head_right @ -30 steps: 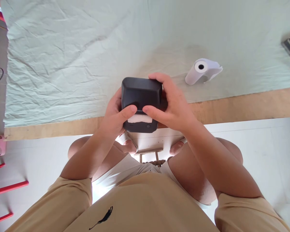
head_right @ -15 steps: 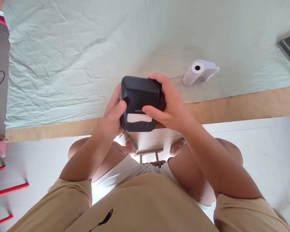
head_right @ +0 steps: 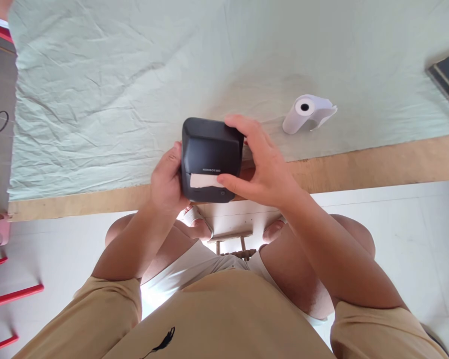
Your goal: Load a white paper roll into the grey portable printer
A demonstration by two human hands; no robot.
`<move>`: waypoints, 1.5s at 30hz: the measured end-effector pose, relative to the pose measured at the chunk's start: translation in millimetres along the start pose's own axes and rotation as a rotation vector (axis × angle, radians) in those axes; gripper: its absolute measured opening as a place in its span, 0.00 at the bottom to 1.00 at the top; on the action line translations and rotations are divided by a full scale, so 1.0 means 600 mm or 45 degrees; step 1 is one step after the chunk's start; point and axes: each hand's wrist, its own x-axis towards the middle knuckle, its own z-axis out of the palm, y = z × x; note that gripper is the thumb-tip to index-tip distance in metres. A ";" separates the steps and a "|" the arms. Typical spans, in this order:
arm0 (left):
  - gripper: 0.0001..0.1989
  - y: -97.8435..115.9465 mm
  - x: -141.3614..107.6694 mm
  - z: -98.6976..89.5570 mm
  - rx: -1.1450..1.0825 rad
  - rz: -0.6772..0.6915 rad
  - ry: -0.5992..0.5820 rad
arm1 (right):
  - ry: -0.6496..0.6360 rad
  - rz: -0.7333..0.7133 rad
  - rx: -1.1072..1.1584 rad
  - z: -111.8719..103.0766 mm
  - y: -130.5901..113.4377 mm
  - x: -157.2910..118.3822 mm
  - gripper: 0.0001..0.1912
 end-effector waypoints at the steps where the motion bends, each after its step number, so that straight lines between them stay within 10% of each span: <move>1: 0.24 0.001 0.000 0.002 0.002 0.002 0.029 | 0.001 -0.024 -0.005 0.000 -0.001 0.002 0.41; 13: 0.22 0.011 -0.010 0.005 0.025 -0.077 -0.152 | 0.291 0.217 0.059 0.001 -0.029 -0.002 0.28; 20: 0.30 0.011 -0.012 0.003 0.079 -0.077 -0.163 | 0.690 -0.001 0.040 0.009 -0.045 0.028 0.15; 28: 0.28 0.008 -0.016 -0.011 0.233 -0.037 -0.300 | 0.191 0.173 -0.623 -0.018 -0.083 0.030 0.10; 35: 0.30 0.012 -0.016 -0.013 0.288 -0.020 -0.301 | -0.149 0.171 -0.586 -0.045 -0.089 0.034 0.12; 45: 0.25 0.007 -0.007 -0.001 0.039 -0.123 -0.147 | 0.334 0.504 0.213 -0.042 -0.012 0.038 0.22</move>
